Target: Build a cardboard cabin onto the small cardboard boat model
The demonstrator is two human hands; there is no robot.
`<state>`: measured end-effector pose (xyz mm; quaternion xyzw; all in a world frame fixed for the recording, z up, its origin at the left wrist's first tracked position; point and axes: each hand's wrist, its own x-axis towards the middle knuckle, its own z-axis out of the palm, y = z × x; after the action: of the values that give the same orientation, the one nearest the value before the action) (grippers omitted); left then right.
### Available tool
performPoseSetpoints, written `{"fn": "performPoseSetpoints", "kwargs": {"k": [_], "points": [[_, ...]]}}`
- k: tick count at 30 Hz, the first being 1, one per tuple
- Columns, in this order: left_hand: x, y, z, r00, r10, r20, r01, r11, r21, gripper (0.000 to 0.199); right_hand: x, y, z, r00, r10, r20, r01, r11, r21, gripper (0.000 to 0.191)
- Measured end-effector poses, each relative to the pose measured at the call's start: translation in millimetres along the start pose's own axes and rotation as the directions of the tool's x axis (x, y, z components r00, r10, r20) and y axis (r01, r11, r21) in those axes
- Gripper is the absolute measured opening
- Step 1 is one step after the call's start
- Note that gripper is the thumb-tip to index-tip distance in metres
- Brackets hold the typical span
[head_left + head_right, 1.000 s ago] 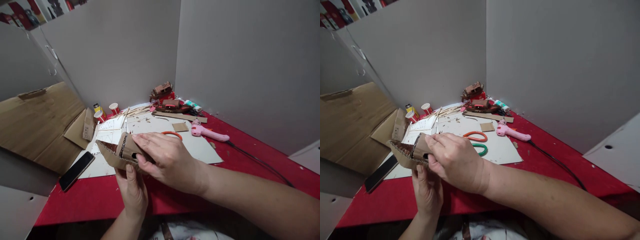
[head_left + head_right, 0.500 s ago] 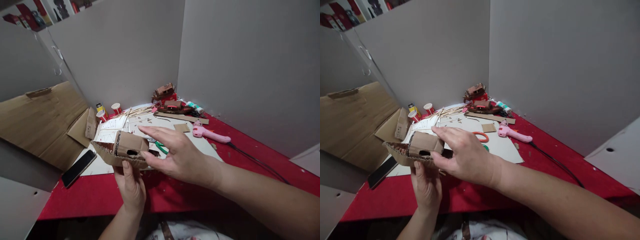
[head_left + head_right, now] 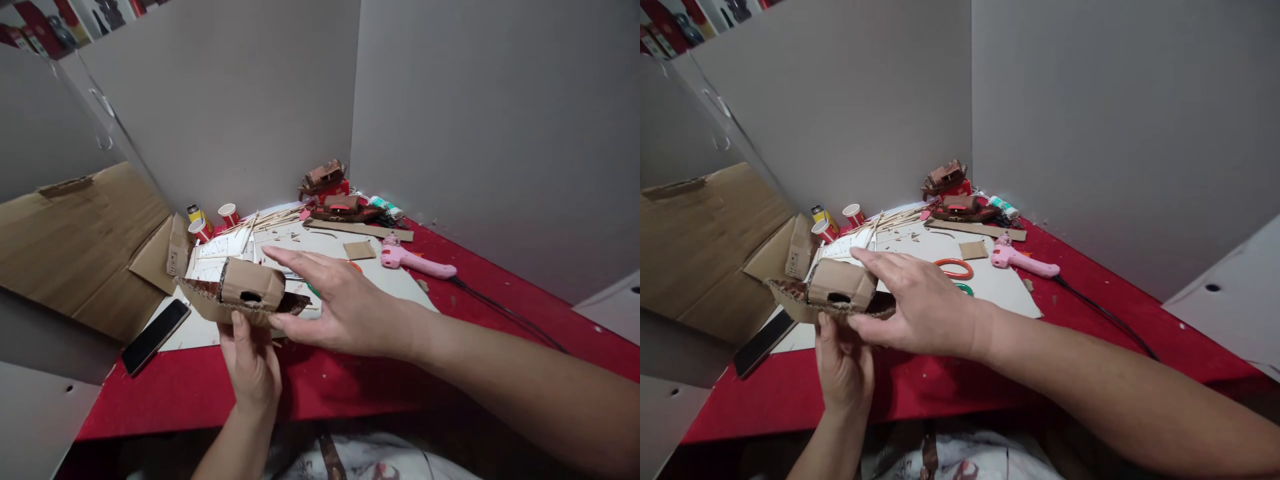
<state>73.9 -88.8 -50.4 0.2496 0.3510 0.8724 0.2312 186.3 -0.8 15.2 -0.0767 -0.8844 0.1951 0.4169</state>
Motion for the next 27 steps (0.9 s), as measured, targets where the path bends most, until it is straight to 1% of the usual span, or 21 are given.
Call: {"fn": "performPoseSetpoints", "kwargs": {"k": [2, 3, 5, 7, 9, 12, 14, 16, 18, 19, 20, 21, 22, 23, 24, 25, 26, 27], "points": [[3.0, 4.2, 4.2, 0.999, -0.048, -0.007, 0.048, 0.999, -0.01, 0.046, -2.0, 4.4, -0.6, 0.993, 0.063, 0.097, -0.065, 0.998, 0.02, 0.089], [4.0, 6.1, 6.4, 0.997, -0.075, 0.003, 0.075, 0.997, -0.012, 0.047, -2.8, 7.3, 0.4, 0.987, 0.08, 0.14, -0.085, 0.996, 0.032, 0.097], [5.3, 9.1, 10.3, 0.993, -0.116, 0.039, 0.116, 0.993, -0.01, 0.046, -3.6, 14.1, 3.4, 0.982, 0.078, 0.169, -0.092, 0.993, 0.076, 0.105], [6.6, 10.9, 13.1, 0.984, -0.151, 0.097, 0.151, 0.989, 0.006, 0.044, -3.2, 21.1, 5.5, 0.991, 0.065, 0.119, -0.08, 0.989, 0.121, 0.105], [9.6, 12.1, 14.3, 0.966, -0.197, 0.167, 0.193, 0.98, 0.04, 0.042, -1.9, 27.5, 4.5, 0.995, 0.079, 0.054, -0.086, 0.986, 0.142, 0.1], [19.4, 14.9, 11.5, 0.921, -0.285, 0.264, 0.26, 0.958, 0.124, 0.039, -0.2, 37.1, -2.3, 0.991, 0.128, 0.036, -0.131, 0.981, 0.141, 0.093], [29.7, 18.2, 5.5, 0.88, -0.357, 0.314, 0.295, 0.928, 0.227, 0.037, -0.7, 45.2, -8.2, 0.985, 0.17, 0.033, -0.173, 0.978, 0.114, 0.093], [41.0, 20.9, -2.8, 0.834, -0.435, 0.339, 0.285, 0.866, 0.411, 0.036, -3.0, 55.0, -13.3, 0.977, 0.212, 0.007, -0.212, 0.975, 0.072, 0.095], [51.3, 20.2, -10.7, 0.806, -0.479, 0.349, 0.166, 0.748, 0.643, 0.035, -7.1, 65.2, -16.5, 0.968, 0.249, -0.018, -0.248, 0.968, 0.042, 0.096], [55.4, 17.7, -13.5, 0.783, -0.498, 0.371, 0.071, 0.666, 0.743, 0.033, -9.5, 69.8, -17.2, 0.965, 0.26, -0.024, -0.26, 0.965, 0.035, 0.096], [58.7, 13.7, -15.1, 0.751, -0.512, 0.416, -0.057, 0.578, 0.814, 0.03, -12.0, 73.7, -17.2, 0.964, 0.267, -0.022, -0.266, 0.964, 0.031, 0.096], [61.2, 8.3, -15.7, 0.704, -0.526, 0.478, -0.208, 0.49, 0.846, 0.028, -14.3, 76.7, -16.6, 0.963, 0.269, -0.016, -0.268, 0.963, 0.031, 0.096], [63.0, 1.7, -15.2, 0.641, -0.543, 0.542, -0.36, 0.411, 0.838, 0.026, -16.3, 78.8, -15.4, 0.964, 0.267, -0.008, -0.267, 0.963, 0.035, 0.096], [64.4, -5.6, -14.0, 0.574, -0.561, 0.596, -0.489, 0.35, 0.799, 0.025, -17.8, 80.0, -13.8, 0.964, 0.265, 0.001, -0.265, 0.963, 0.042, 0.097], [65.4, -13.2, -12.4, 0.514, -0.574, 0.637, -0.586, 0.307, 0.75, 0.026, -19.0, 80.7, -12.0, 0.964, 0.267, 0.009, -0.267, 0.962, 0.052, 0.098], [66.3, -20.5, -10.8, 0.475, -0.587, 0.656, -0.635, 0.286, 0.717, 0.026, -19.7, 80.9, -10.0, 0.962, 0.272, 0.016, -0.273, 0.96, 0.064, 0.099], [67.0, -27.2, -9.6, 0.453, -0.597, 0.663, -0.66, 0.275, 0.699, 0.025, -20.2, 80.9, -8.2, 0.96, 0.279, 0.022, -0.28, 0.957, 0.077, 0.099], [67.7, -32.9, -8.8, 0.443, -0.601, 0.665, -0.67, 0.271, 0.691, 0.023, -20.5, 80.8, -6.5, 0.958, 0.286, 0.022, -0.287, 0.954, 0.089, 0.1]]}}
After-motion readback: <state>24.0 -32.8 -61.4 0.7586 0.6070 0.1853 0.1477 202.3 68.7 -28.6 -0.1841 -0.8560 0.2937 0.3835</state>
